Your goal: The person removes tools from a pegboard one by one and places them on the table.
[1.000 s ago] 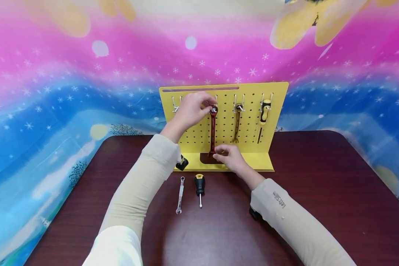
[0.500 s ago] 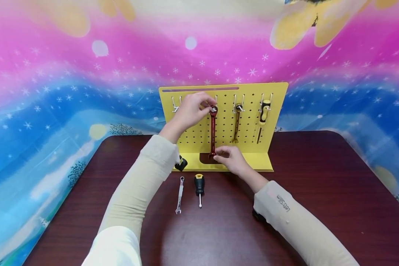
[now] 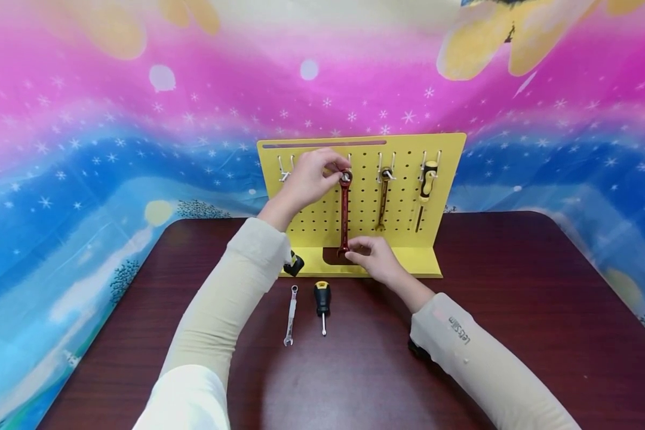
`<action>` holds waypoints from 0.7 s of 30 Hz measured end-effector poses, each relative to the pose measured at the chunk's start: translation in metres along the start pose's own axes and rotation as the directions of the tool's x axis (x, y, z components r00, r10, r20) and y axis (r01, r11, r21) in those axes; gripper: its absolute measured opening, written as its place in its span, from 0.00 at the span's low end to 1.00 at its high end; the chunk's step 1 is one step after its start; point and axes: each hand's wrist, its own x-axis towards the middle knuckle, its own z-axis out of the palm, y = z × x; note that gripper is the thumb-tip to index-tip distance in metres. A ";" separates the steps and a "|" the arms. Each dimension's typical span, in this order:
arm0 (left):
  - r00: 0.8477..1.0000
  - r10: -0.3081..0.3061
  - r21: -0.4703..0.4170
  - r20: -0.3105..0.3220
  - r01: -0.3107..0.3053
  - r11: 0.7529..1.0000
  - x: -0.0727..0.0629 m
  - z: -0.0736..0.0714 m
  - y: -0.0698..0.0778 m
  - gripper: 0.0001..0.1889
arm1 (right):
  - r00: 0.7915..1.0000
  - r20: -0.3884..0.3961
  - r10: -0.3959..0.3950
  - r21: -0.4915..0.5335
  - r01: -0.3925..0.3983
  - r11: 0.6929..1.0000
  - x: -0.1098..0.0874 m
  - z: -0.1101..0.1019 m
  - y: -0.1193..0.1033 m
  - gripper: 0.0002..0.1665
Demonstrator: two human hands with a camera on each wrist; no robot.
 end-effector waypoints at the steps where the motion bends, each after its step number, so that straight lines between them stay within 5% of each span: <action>1: 1.000 0.000 -0.005 -0.002 0.000 1.000 0.000 -0.001 0.000 0.14 | 1.000 0.000 -0.003 0.002 0.003 1.000 0.000 0.000 -0.001 0.12; 21: 1.000 -0.005 -0.024 0.012 0.005 1.000 -0.006 -0.006 0.006 0.13 | 1.000 0.026 0.014 -0.012 -0.013 1.000 -0.015 -0.006 -0.016 0.12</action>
